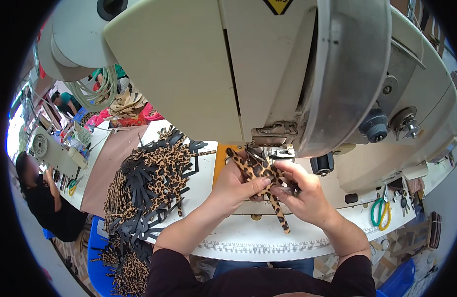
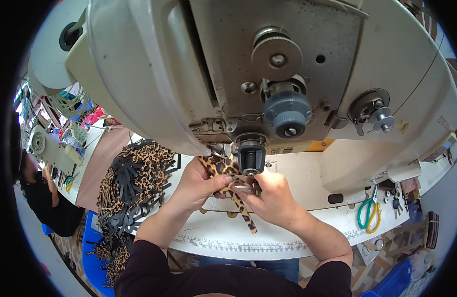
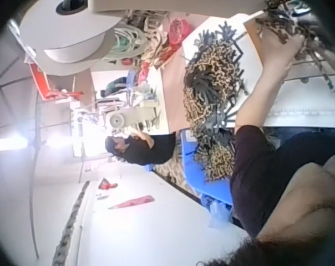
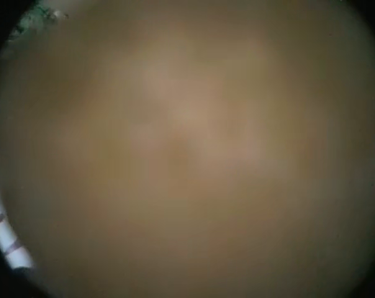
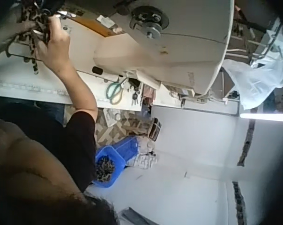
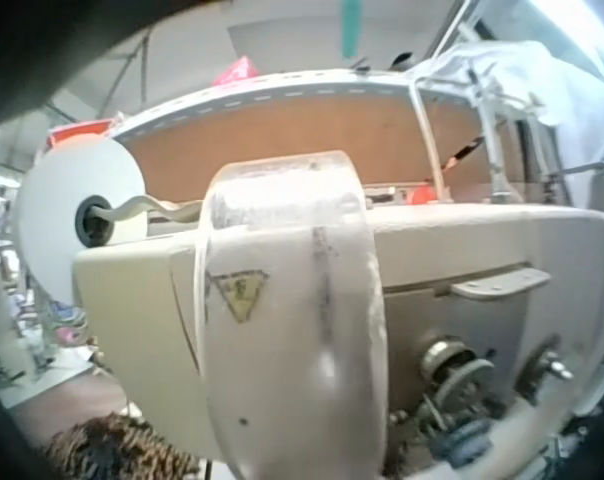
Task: The person sews patterned fabric pieces using a sewing machine, guiding the pieces under the presser foot and trimming the threads with snips.
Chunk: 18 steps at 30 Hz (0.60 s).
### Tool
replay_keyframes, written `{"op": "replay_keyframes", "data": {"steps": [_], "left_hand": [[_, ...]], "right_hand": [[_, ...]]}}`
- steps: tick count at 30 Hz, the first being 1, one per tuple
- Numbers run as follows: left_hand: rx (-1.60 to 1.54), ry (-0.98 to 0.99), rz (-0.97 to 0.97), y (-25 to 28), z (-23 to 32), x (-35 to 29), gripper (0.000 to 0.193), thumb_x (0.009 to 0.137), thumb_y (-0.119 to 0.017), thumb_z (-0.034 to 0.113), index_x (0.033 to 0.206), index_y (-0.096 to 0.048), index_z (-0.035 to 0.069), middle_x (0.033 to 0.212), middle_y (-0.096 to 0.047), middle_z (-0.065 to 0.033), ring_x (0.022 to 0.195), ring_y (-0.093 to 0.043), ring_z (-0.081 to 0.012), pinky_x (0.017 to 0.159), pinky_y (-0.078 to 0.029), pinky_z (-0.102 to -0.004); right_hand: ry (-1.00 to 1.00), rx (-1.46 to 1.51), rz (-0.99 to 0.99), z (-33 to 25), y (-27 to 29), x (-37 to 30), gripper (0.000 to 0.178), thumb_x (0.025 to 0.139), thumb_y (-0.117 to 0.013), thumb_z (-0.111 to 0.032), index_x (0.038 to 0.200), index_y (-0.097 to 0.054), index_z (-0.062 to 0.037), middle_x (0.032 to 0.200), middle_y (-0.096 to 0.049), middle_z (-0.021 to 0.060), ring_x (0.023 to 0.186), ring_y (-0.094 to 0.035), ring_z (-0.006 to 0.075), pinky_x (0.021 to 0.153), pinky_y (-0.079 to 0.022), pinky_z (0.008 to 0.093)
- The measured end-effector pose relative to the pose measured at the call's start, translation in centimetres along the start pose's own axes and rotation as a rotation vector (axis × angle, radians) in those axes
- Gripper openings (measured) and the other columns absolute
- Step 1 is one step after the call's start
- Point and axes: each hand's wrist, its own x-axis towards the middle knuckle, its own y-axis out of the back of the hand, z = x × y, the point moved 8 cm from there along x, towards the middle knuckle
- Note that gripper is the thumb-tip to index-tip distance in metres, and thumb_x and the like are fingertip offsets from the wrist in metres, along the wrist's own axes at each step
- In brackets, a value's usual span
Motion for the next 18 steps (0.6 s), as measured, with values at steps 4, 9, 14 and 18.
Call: {"op": "replay_keyframes", "data": {"steps": [4, 9, 14, 18], "left_hand": [[0.007, -0.025, 0.086, 1.4, 0.3, 0.4, 0.040, 0.082, -0.066, 0.013, 0.113, -0.042, 0.005, 0.092, -0.061, -0.0029, 0.075, -0.060, -0.0085, 0.053, -0.049, -0.0202], [-0.036, 0.000, 0.125, 2.6, -0.3, 0.5, 0.052, 0.081, -0.069, 0.013, 0.123, -0.039, 0.005, 0.094, -0.061, -0.0043, 0.077, -0.060, -0.0098, 0.052, -0.049, -0.0213], [-0.182, -0.015, 0.083, 2.9, -0.9, 1.2, 0.050, 0.082, -0.066, 0.007, 0.125, -0.041, 0.001, 0.096, -0.062, -0.0054, 0.077, -0.061, -0.0113, 0.058, -0.052, -0.0244], [-0.071, 0.049, 0.038, 4.2, 0.4, 1.9, 0.031, 0.082, -0.061, 0.001, 0.112, -0.055, -0.001, 0.099, -0.063, -0.0079, 0.087, -0.061, -0.0126, 0.071, -0.051, -0.0229]], "right_hand": [[-0.013, -0.052, -0.017, 0.2, 0.0, 0.5, 0.044, 0.080, -0.068, -0.003, 0.120, -0.049, -0.0001, 0.090, -0.061, 0.0070, 0.074, -0.058, 0.0091, 0.064, -0.047, 0.0228], [-0.001, -0.055, 0.005, 0.0, 0.1, 0.6, 0.043, 0.079, -0.070, -0.004, 0.118, -0.052, -0.0028, 0.083, -0.057, 0.0034, 0.065, -0.052, 0.0066, 0.057, -0.043, 0.0215], [0.050, -0.050, 0.019, -0.7, 0.2, 0.6, 0.045, 0.076, -0.070, -0.002, 0.117, -0.054, -0.0049, 0.074, -0.055, 0.0010, 0.060, -0.049, 0.0062, 0.054, -0.041, 0.0210], [-0.009, -0.055, -0.023, -0.7, 0.2, 0.3, 0.045, 0.075, -0.070, 0.000, 0.117, -0.053, -0.0057, 0.069, -0.053, -0.0004, 0.057, -0.047, 0.0058, 0.053, -0.040, 0.0211]]}}
